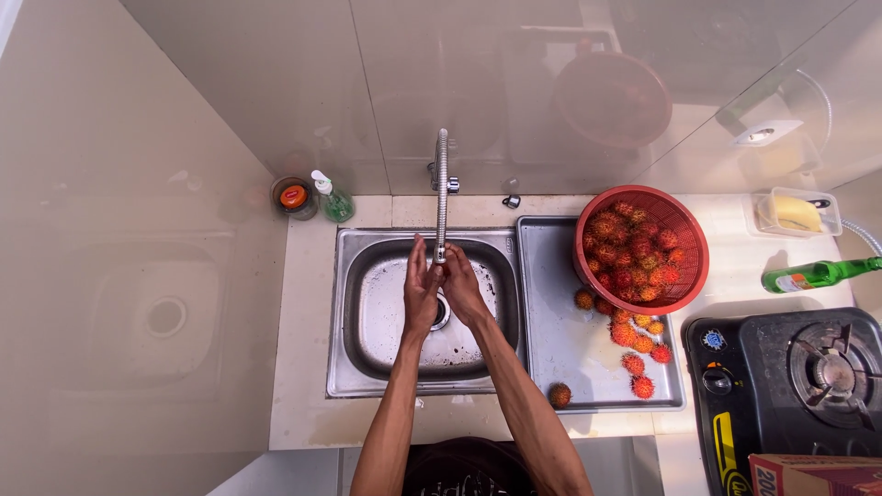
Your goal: Washing individual rambutan fruits under a running tap and placing them on a tray.
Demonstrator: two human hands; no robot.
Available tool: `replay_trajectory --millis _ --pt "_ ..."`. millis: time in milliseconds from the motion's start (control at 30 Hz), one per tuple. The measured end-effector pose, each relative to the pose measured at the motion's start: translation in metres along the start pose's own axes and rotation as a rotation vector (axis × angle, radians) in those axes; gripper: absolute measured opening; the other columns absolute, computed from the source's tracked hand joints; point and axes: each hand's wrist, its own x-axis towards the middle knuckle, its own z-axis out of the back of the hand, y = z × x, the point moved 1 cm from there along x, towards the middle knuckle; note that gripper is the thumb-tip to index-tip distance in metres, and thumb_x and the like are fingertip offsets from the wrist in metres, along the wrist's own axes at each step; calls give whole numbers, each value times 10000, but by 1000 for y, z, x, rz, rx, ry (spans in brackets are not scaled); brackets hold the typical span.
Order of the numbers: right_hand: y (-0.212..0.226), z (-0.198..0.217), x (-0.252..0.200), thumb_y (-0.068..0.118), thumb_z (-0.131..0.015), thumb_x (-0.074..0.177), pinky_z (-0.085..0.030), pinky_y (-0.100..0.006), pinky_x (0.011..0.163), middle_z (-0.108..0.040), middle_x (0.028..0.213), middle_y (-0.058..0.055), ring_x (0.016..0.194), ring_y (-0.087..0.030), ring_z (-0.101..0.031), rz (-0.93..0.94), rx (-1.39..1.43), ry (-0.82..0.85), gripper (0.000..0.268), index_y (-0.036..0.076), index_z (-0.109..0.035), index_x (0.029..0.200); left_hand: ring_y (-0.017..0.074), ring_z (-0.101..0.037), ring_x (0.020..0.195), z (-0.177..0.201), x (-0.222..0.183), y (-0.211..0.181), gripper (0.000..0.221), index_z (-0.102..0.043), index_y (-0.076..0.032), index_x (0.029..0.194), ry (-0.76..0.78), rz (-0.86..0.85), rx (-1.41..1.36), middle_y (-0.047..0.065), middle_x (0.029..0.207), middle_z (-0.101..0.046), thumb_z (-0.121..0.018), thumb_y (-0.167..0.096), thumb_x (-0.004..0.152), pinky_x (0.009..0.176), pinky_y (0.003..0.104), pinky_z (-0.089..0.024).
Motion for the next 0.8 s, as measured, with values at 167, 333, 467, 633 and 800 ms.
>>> replay_trajectory --millis 167,333,467,633,800 --pt "12 -5 7 72 -504 1023 -479 -274 680 -668 1092 -111 792 -162 -620 25 -80 -14 288 49 -610 1289 278 -257 1511 13 0 26 811 -312 -169 1590 25 77 -81 61 1688 -211 -660 78 899 1171 357 -390" --pt "22 -10 8 88 -457 1036 -482 -309 723 -674 1063 -132 817 -195 -626 50 -155 -19 279 48 -626 1255 185 -516 1354 15 -4 39 693 -375 -129 1566 39 79 0 93 1560 -470 -615 56 942 1091 304 -484" --pt "29 -5 2 105 -410 1049 -484 -344 766 -681 1034 -152 841 -229 -632 74 -237 -26 293 48 -641 1220 255 -518 1362 7 -11 11 660 -386 -112 1563 14 77 80 135 1512 -521 -571 84 961 1097 373 -479" --pt "34 -12 -7 121 -363 1061 -487 -378 809 -688 1006 -173 866 -262 -638 94 -323 -27 327 47 -656 1185 413 -540 1307 23 -5 22 686 -312 -64 1590 4 6 403 271 1456 -529 -563 76 967 1036 432 -531" --pt "40 -23 -8 143 -300 1079 -490 -425 867 -696 967 -200 900 -306 -646 114 -438 -31 393 46 -676 1139 260 -718 1065 1 -5 -37 400 -691 -161 1310 -12 -105 613 96 1054 -777 -708 -116 913 909 375 -558"
